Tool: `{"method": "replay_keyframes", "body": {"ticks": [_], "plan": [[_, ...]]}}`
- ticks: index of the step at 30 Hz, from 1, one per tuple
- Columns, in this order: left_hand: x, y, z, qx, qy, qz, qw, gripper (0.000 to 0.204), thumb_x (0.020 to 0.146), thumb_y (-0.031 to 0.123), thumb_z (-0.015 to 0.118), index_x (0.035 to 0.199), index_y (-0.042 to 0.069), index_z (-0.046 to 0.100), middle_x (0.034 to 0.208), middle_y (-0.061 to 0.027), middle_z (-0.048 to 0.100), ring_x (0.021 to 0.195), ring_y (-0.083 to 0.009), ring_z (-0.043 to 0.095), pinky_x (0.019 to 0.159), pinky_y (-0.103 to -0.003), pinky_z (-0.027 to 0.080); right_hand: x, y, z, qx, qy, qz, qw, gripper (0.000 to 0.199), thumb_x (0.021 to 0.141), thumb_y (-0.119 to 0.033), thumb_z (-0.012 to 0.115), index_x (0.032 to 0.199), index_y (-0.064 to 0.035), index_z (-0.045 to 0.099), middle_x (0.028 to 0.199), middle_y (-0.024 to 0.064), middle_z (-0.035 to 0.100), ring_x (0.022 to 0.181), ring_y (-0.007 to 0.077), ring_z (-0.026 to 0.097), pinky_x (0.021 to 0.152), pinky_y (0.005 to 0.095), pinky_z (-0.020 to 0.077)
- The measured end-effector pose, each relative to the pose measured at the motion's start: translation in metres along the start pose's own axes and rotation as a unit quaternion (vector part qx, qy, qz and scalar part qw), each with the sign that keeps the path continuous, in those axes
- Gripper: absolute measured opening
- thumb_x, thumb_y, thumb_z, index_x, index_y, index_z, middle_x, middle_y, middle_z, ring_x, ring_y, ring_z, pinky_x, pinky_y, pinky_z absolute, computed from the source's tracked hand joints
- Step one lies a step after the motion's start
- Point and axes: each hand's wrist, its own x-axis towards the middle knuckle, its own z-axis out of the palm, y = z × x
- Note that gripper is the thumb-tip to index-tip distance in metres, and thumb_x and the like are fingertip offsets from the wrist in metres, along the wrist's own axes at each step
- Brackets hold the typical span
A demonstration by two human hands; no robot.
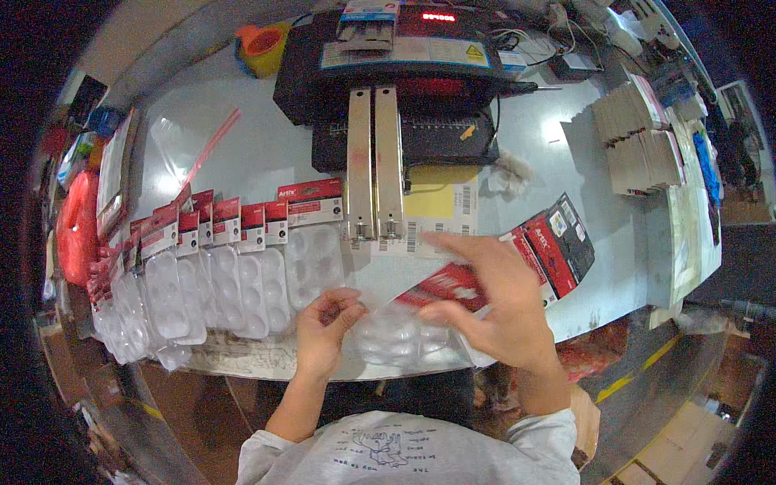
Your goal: The person unpacks a cardboard box and removes stacks of white plastic mixing palettes. They place each palette into a clear plastic sleeve and attach a red Artix label, then set the packaged units aside on the table. The process repeats for multiple palettes.
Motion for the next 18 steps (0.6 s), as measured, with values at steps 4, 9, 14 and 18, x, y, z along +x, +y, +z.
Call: {"method": "replay_keyframes", "body": {"ticks": [4,9,14,18], "plan": [[-0.014,0.010,0.008,0.083,-0.045,0.092,0.991,0.011,0.082,0.004,0.070,0.090,0.000,0.063,0.090,-0.0040,0.064,0.080,-0.0083,0.060,0.073,-0.022,0.048,0.009,0.000,0.011,-0.008,-0.202,0.014,0.979,0.037,0.076,-0.029,0.073,0.100,-0.0034,0.061,0.086,0.0168,0.065,0.077,0.0355,0.062,0.069,0.0392,0.0474],[-0.023,0.022,0.013,0.088,-0.032,0.098,0.991,0.014,0.089,0.010,0.062,0.095,-0.003,0.063,0.092,-0.0070,0.067,0.082,-0.0099,0.060,0.075,-0.023,0.048,0.006,-0.002,0.018,0.079,-0.219,0.130,0.964,0.027,0.081,-0.026,0.068,0.090,-0.0013,0.061,0.072,0.0194,0.062,0.068,0.0363,0.062,0.057,0.0399,0.0471],[-0.025,0.028,0.014,0.149,-0.058,0.127,0.979,0.020,0.092,0.013,0.058,0.100,-0.004,0.064,0.089,-0.0064,0.069,0.080,-0.0088,0.061,0.073,-0.022,0.047,0.001,-0.010,0.026,0.023,-0.117,0.104,0.987,0.024,0.078,-0.017,0.073,0.091,-0.0010,0.063,0.074,0.0147,0.063,0.065,0.0273,0.063,0.059,0.0308,0.0478],[-0.028,0.030,0.013,0.237,-0.020,0.154,0.959,0.016,0.090,0.013,0.061,0.095,-0.001,0.066,0.078,-0.0086,0.068,0.068,-0.0084,0.059,0.063,-0.023,0.046,0.002,-0.009,0.031,0.062,-0.130,0.052,0.988,0.028,0.077,-0.020,0.072,0.096,-0.0023,0.060,0.079,0.0140,0.064,0.068,0.0304,0.064,0.060,0.0337,0.0485]]}}
